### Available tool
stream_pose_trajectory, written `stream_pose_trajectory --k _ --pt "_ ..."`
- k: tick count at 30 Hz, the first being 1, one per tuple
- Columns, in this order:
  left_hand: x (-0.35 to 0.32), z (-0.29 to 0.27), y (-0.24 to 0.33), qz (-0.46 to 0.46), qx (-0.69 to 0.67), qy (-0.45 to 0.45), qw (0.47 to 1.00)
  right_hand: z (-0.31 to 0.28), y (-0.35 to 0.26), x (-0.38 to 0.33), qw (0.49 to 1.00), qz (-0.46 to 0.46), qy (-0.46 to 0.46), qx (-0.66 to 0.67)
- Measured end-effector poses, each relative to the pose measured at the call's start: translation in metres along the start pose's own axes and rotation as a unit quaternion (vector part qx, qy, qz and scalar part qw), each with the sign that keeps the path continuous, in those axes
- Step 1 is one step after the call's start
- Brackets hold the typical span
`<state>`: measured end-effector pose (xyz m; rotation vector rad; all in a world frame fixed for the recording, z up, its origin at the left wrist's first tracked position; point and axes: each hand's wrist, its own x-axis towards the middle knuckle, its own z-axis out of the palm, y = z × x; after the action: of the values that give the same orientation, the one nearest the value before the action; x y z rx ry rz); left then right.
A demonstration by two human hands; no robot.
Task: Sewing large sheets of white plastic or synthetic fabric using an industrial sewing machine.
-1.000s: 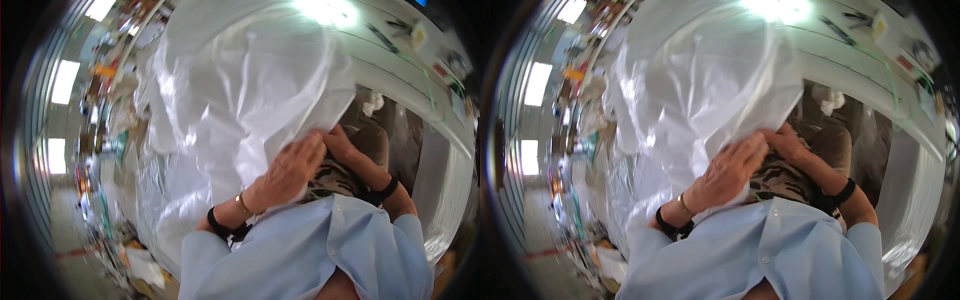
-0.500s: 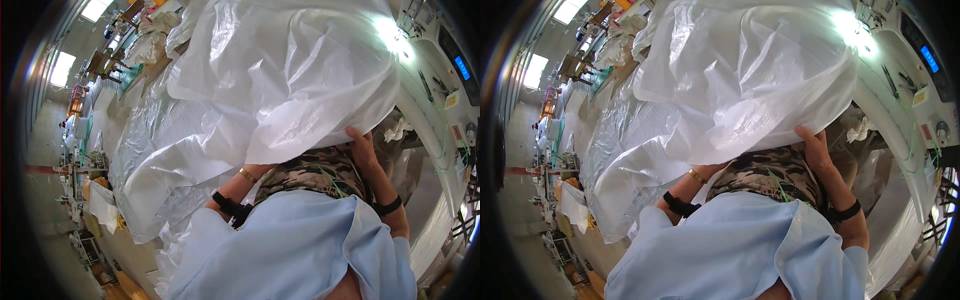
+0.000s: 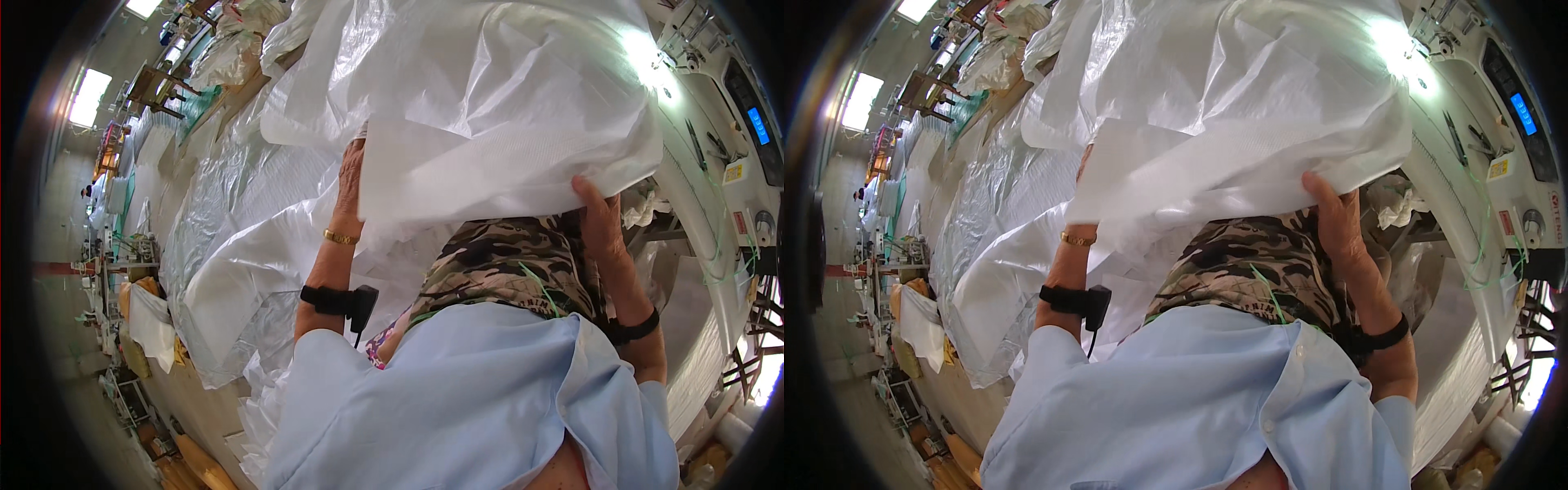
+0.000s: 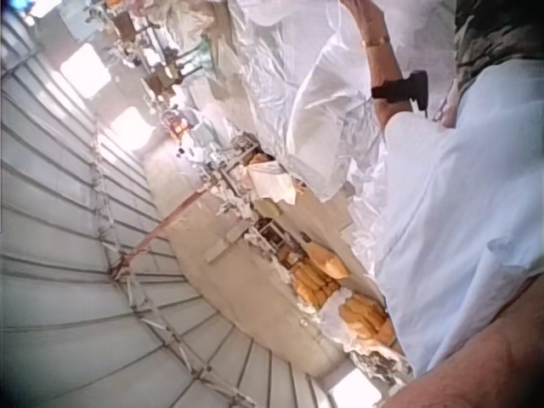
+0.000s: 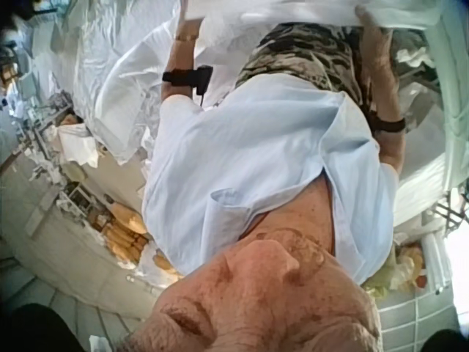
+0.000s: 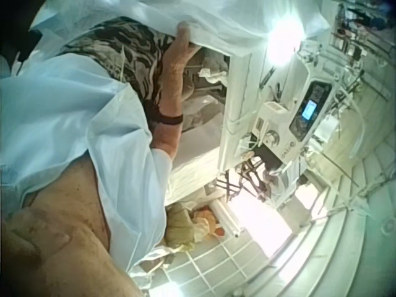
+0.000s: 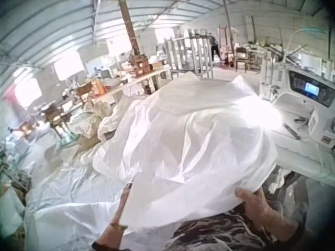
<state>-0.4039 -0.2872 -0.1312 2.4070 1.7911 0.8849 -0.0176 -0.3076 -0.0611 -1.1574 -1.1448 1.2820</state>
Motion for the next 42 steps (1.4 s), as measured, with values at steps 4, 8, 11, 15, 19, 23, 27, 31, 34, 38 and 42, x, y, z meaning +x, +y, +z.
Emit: stream_pose_trajectory --k 4,8,11,15,19,23,27,31,34,38,42 --pt "-0.006 -0.011 0.061 -0.027 0.015 0.036 0.999 0.0 0.006 0.012 1.0 0.016 -0.014 0.007" --pt "-0.088 0.018 0.051 0.054 0.059 0.135 0.988 0.006 0.009 0.015 0.998 0.021 -0.043 -0.032" --pt "-0.11 0.031 0.058 -0.322 -0.246 -0.1 0.909 -0.005 0.033 0.032 0.998 0.022 -0.063 -0.001" --pt "-0.157 0.047 0.051 -0.385 -0.022 -0.188 0.903 0.013 0.022 0.034 0.979 0.061 -0.012 0.194" --pt "-0.213 0.086 0.011 -0.438 0.014 -0.094 0.894 0.023 -0.006 0.036 0.977 0.033 -0.005 0.212" --pt "-0.242 0.1 -0.026 -0.434 0.159 0.018 0.887 0.024 -0.049 0.048 0.96 -0.013 -0.039 0.276" --pt "-0.183 0.064 -0.029 -0.454 0.156 0.246 0.842 -0.04 -0.088 0.08 0.946 -0.084 -0.093 0.301" --pt "-0.183 0.032 -0.063 -0.36 0.151 0.312 0.866 -0.151 -0.132 0.125 0.916 -0.166 -0.06 0.361" --pt "-0.183 0.02 -0.077 -0.384 -0.024 0.277 0.88 -0.127 -0.143 0.116 0.893 -0.224 -0.054 0.386" --pt "-0.104 -0.021 -0.042 -0.344 -0.057 0.076 0.934 -0.14 -0.126 0.121 0.892 -0.249 0.226 0.303" --pt "-0.011 -0.101 0.081 -0.118 -0.493 0.251 0.824 -0.12 -0.087 0.093 0.943 -0.173 0.235 0.16"
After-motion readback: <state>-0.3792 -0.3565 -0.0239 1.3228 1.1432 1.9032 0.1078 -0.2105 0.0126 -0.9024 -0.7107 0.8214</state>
